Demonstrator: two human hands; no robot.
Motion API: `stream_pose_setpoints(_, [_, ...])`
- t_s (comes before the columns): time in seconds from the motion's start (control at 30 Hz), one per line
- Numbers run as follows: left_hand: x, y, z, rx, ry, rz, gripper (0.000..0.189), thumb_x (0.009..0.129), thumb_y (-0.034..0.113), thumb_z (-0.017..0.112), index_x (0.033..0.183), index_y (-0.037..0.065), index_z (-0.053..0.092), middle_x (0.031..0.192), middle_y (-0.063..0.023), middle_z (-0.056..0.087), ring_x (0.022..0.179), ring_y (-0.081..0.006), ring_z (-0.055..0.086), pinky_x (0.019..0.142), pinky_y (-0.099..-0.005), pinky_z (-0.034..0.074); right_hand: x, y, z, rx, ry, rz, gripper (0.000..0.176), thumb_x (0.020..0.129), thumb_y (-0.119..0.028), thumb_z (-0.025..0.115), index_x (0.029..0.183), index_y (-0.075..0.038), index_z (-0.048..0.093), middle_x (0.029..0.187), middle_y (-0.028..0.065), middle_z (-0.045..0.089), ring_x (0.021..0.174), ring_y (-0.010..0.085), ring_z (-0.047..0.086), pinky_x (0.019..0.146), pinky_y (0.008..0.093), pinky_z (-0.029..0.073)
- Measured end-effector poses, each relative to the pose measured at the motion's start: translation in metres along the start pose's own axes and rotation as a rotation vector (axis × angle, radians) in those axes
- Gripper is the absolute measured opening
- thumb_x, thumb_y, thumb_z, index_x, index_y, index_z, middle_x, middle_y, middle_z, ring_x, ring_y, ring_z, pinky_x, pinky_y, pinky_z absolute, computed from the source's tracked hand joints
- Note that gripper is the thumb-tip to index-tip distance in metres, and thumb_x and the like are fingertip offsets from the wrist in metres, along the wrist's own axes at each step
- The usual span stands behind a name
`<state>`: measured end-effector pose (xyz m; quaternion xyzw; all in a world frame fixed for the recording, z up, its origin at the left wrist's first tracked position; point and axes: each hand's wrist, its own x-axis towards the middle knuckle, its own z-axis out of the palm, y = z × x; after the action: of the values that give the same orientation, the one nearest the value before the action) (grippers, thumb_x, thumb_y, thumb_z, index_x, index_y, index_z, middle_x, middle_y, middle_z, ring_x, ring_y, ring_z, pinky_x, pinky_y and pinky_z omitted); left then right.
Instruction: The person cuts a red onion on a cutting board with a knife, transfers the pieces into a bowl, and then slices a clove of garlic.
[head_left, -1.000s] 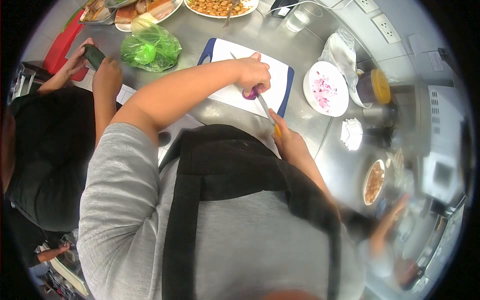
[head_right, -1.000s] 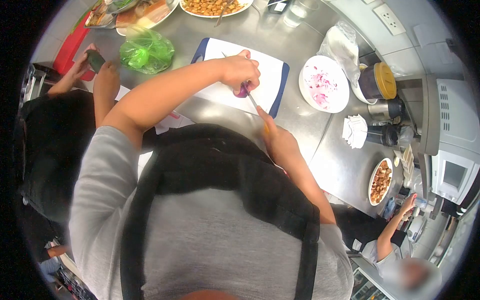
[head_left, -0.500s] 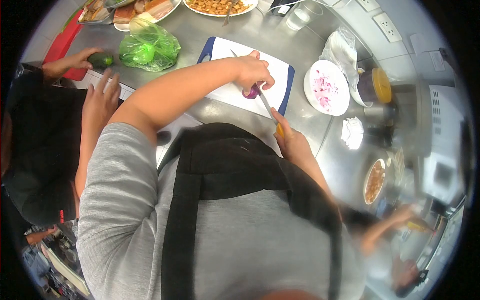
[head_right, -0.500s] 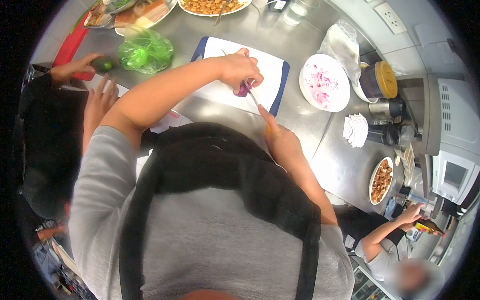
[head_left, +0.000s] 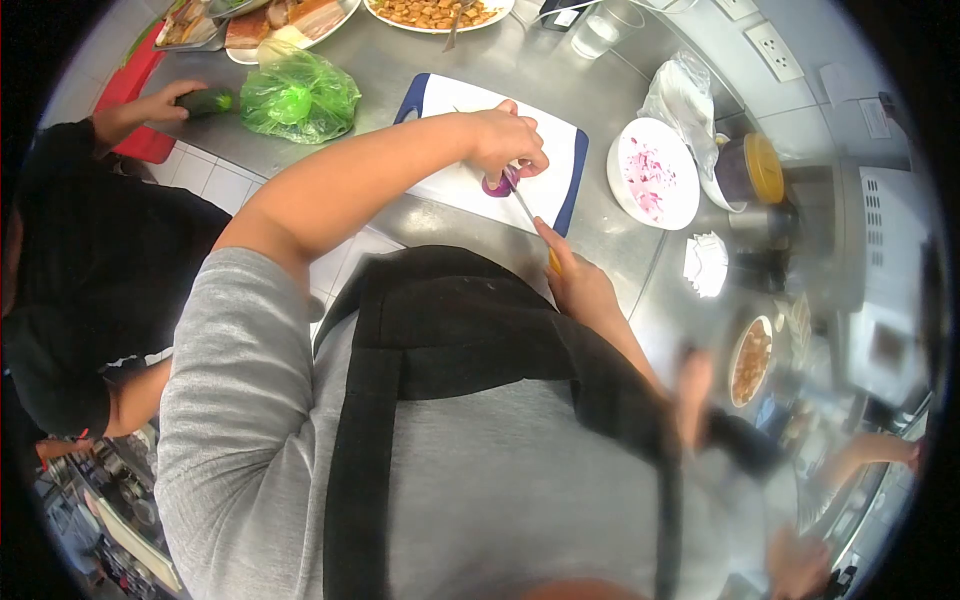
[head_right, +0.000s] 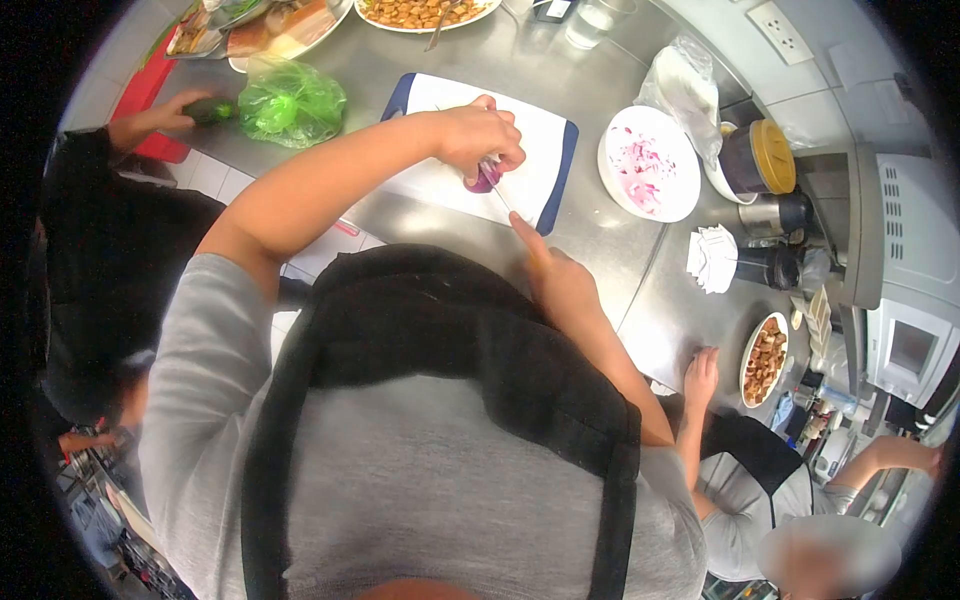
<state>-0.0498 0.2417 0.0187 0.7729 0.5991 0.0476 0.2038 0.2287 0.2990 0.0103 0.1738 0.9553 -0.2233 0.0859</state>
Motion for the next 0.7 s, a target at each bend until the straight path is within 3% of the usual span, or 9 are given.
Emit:
stream_pose_setpoints(0.23, [0.000, -0.002, 0.003, 0.023, -0.006, 0.021, 0.029, 0.058, 0.012, 0.083, 0.076, 0.020, 0.062, 0.092, 0.0050, 0.059, 0.107, -0.0184, 0.050, 0.095, -0.0438, 0.032, 0.004, 0.004, 0.009, -0.012, 0.016, -0.013, 0.071, 0.090, -0.013, 0.057, 0.150, -0.034, 0.026, 0.084, 0.0196, 0.066, 0.075, 0.0396, 0.065, 0.069, 0.0496, 0.051])
stream_pose_setpoints(0.43, [-0.002, -0.001, 0.009, -0.019, 0.205, 0.118, 0.026, 0.058, 0.010, 0.080, 0.076, 0.021, 0.064, 0.090, 0.0050, 0.058, 0.104, -0.0181, 0.051, 0.092, -0.0408, 0.032, 0.005, 0.005, 0.012, -0.002, 0.009, 0.000, 0.070, 0.090, -0.015, 0.057, 0.150, -0.034, 0.025, 0.085, 0.0200, 0.066, 0.077, 0.0393, 0.066, 0.071, 0.0497, 0.052])
stream_pose_setpoints(0.53, [0.000, -0.003, 0.008, -0.003, 0.129, 0.183, 0.022, 0.060, 0.011, 0.079, 0.074, 0.021, 0.065, 0.087, 0.0061, 0.058, 0.100, -0.0165, 0.052, 0.090, -0.0395, 0.032, 0.007, 0.004, 0.013, 0.013, -0.002, 0.014, 0.069, 0.091, -0.016, 0.056, 0.150, -0.033, 0.025, 0.085, 0.0206, 0.066, 0.078, 0.0399, 0.066, 0.072, 0.0503, 0.051])
stream_pose_setpoints(0.7, [-0.003, -0.004, 0.005, 0.030, 0.090, 0.117, 0.017, 0.063, 0.013, 0.078, 0.072, 0.020, 0.066, 0.080, 0.0083, 0.058, 0.096, -0.0140, 0.053, 0.089, -0.0386, 0.031, 0.007, 0.004, 0.010, 0.031, -0.007, 0.015, 0.069, 0.091, -0.017, 0.056, 0.150, -0.032, 0.025, 0.085, 0.0217, 0.066, 0.079, 0.0412, 0.065, 0.073, 0.0510, 0.051])
